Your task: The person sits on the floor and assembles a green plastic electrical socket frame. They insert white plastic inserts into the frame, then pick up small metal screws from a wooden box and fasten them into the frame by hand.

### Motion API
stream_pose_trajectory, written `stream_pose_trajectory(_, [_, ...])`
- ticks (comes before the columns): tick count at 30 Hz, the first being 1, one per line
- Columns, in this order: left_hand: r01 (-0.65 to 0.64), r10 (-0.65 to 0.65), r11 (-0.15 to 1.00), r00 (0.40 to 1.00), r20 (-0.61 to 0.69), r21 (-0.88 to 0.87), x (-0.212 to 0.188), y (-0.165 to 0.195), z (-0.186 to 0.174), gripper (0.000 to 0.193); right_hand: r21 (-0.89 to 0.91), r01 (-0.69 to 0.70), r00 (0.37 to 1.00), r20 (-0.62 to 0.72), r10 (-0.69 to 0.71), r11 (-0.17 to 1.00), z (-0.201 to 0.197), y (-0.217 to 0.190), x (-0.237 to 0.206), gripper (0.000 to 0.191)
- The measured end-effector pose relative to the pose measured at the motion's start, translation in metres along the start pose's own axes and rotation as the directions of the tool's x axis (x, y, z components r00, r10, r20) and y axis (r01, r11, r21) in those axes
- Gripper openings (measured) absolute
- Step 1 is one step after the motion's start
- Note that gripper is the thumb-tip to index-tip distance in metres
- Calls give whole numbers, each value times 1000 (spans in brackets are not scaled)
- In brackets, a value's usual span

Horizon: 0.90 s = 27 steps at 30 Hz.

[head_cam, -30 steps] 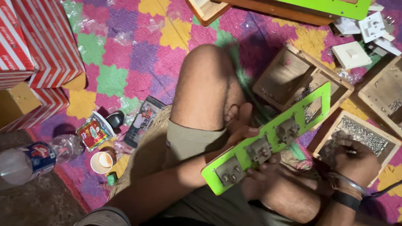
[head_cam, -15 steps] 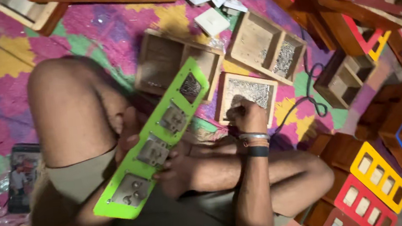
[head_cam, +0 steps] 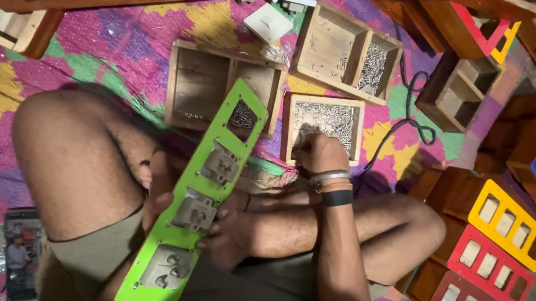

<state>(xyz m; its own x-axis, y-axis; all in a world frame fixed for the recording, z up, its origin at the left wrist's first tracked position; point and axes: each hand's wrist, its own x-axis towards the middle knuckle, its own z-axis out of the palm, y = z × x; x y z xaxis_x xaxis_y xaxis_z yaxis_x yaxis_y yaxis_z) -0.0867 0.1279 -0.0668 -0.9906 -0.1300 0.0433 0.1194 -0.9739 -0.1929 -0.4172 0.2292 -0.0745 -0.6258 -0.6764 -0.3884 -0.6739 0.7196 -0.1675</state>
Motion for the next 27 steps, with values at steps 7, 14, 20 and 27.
stream_pose_trajectory(7, [-10,10,1000,1000,-8,-5,1,1,5,74,-31,-65,993,-96,62,997,11,-14,5,19])
stream_pose_trajectory(14, [-8,9,999,1000,13,-40,1,5,-9,77,98,13,988,-156,3,995,18,-14,1,10])
stream_pose_trajectory(20, [0,1,1000,989,-145,4,-4,6,-28,82,331,34,966,-254,55,943,4,-12,-9,19])
stream_pose_trajectory(27, [-28,28,999,1000,-10,26,3,6,-7,81,860,71,995,-97,26,506,-13,-47,-33,6])
